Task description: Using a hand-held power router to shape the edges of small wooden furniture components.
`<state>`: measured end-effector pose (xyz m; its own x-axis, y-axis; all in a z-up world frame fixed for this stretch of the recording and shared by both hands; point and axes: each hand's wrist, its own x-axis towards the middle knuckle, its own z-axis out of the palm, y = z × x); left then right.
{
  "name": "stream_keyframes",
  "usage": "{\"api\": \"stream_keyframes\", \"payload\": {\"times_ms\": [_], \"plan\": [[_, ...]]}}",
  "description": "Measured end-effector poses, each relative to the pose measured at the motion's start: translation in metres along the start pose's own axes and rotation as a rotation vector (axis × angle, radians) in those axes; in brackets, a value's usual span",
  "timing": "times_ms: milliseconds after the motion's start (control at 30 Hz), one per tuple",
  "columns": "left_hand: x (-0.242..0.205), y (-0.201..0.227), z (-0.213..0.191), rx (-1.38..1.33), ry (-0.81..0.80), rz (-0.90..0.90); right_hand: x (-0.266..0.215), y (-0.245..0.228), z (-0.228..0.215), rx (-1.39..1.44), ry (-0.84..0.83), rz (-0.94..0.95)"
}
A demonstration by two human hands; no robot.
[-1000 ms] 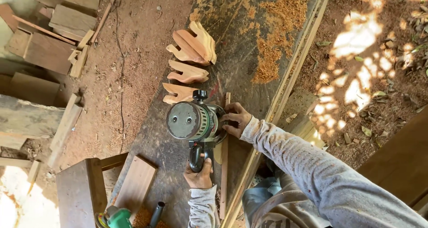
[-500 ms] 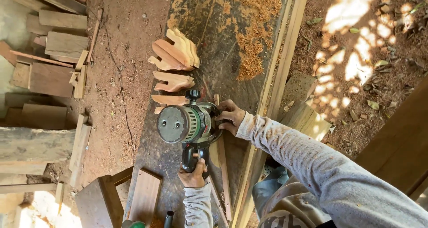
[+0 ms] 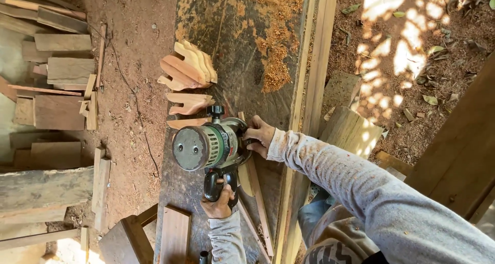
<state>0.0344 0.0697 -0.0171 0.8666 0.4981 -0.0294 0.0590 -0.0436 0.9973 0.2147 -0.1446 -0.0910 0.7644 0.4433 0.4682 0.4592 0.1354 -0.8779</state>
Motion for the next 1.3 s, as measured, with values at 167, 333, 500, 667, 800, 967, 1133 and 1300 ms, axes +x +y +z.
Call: {"api": "stream_keyframes", "payload": {"times_ms": [167, 333, 500, 667, 800, 967, 1133, 1300], "plan": [[0.002, 0.0, -0.004, -0.016, -0.022, -0.001, 0.002, -0.01, -0.005, 0.017, 0.002, -0.027], [0.008, -0.006, -0.006, -0.018, -0.032, 0.017, 0.003, -0.015, -0.009, 0.005, 0.029, -0.022], [0.009, -0.001, 0.0, -0.054, -0.048, 0.014, 0.002, -0.012, -0.006, -0.007, 0.04, -0.026], [0.011, 0.007, 0.012, -0.059, -0.054, 0.031, 0.002, -0.012, -0.007, -0.047, 0.075, -0.002], [0.011, 0.003, 0.011, -0.054, -0.038, 0.031, 0.003, -0.012, -0.01, -0.015, 0.062, -0.02], [0.007, 0.009, 0.016, -0.073, -0.037, 0.046, 0.002, -0.013, -0.009, -0.007, 0.063, -0.021], [0.0, 0.007, 0.014, -0.014, -0.009, 0.045, 0.002, -0.01, -0.008, 0.003, 0.024, -0.004], [-0.013, 0.003, 0.009, -0.016, 0.031, 0.041, 0.003, -0.012, -0.007, -0.012, -0.001, -0.017]]}}
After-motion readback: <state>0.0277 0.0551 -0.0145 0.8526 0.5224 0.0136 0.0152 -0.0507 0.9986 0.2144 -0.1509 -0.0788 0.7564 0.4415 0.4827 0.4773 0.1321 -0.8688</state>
